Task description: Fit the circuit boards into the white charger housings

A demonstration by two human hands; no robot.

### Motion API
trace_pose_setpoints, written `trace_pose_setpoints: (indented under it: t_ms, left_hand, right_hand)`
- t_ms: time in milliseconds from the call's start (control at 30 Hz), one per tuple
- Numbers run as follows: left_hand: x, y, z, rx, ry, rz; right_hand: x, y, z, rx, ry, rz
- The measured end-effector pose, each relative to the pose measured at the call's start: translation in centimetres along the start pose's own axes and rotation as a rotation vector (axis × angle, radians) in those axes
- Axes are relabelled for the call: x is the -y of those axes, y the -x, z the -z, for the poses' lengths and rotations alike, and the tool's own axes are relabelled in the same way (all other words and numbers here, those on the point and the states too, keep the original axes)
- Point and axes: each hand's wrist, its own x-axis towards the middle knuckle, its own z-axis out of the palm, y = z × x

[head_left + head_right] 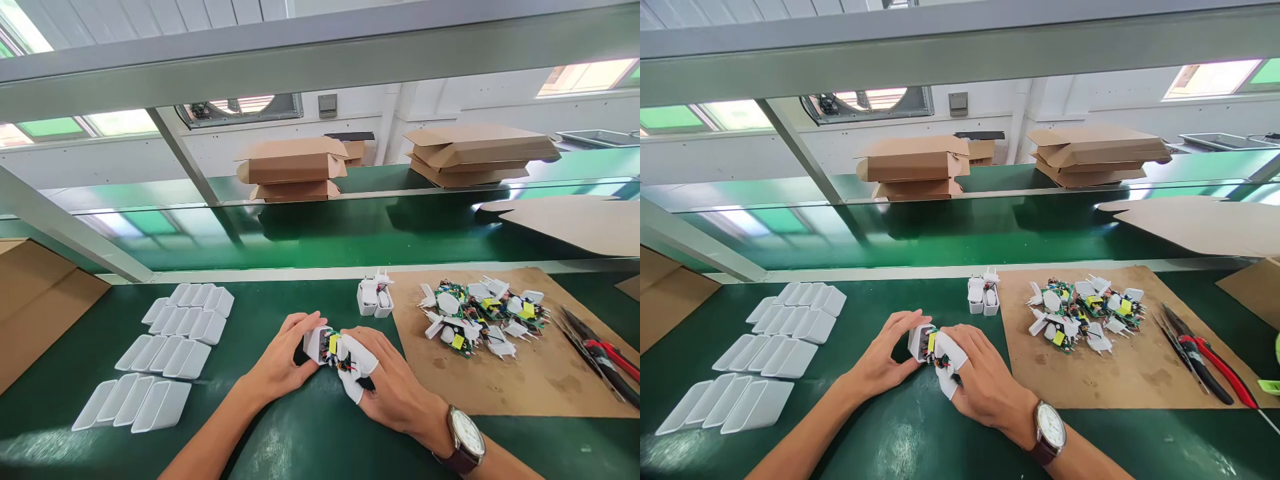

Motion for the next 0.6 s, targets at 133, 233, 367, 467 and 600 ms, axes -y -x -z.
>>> trace_pose_setpoints:
  t_ms: [133, 233, 367, 467, 600]
  left_hand:
    - [-0.05, -0.13, 0.01, -0.008, -0.006, -0.021]
    - [-0.21, -0.27, 0.05, 0.003, -0.008, -0.027]
    - [-0.35, -0.29, -0.02, 0.019, -0.002, -0.029]
    - [-0.39, -0.26, -0.07, 0.030, -0.001, -0.018]
    - [-0.43, -0.24, -0.06, 0.042, -0.003, -0.002]
  right_hand:
    - [0.19, -0.26, 0.15, 0.004, 0.015, 0.001]
    - [0.26, -0.30, 0.19, 0.019, 0.019, -0.007]
    - [0.21, -0.19, 0.18, 0.040, 0.029, -0.002]
    - [0.14, -0.06, 0.20, 0.050, 0.042, -0.003]
    - [0.09, -0.09, 0.29, 0.056, 0.035, -0.010]
